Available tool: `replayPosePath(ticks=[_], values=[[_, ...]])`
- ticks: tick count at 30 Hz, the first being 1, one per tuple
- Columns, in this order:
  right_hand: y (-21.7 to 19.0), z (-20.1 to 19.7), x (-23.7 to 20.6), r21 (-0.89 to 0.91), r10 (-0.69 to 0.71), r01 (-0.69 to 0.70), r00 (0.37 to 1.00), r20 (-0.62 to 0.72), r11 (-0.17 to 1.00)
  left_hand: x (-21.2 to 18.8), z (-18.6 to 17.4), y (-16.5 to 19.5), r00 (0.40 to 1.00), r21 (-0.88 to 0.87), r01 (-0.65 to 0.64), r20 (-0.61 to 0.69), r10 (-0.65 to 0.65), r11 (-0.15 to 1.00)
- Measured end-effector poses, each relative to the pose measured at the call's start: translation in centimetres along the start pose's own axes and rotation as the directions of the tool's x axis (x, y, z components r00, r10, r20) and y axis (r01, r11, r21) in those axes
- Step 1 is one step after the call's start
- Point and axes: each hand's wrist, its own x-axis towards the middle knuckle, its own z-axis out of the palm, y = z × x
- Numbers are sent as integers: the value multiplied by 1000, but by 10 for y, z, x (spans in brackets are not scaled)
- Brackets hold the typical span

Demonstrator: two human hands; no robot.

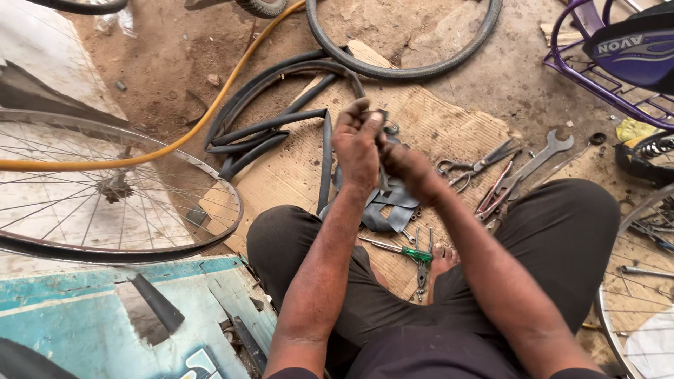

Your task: The person cuts a strip from a bicycle inner tube using shears, then fits the strip into the rim of a bicycle wheel. The person then places the wheel upright.

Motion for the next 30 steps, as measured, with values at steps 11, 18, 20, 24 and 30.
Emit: replayPosePath(ticks=[11,18,20,24,30], values=[[-67,-22,-42,-540,244,-138,961,130,831,37,-69,90,758,131,-488,-425,494,863],[-139,-69,-83,-832,210,-316,947,-245,457,56,-141,133,518,105,-575,-722,460,812],[-168,-71,-99,-823,94,-418,905,-415,384,60,-152,131,441,419,-495,-633,636,761],[-188,-48,-111,-876,24,-420,904,-427,236,51,-95,62,825,491,-275,-322,465,827],[-170,-5,-63,-999,13,-31,999,-31,-26,-13,22,-61,880,441,-161,469,-74,883]])
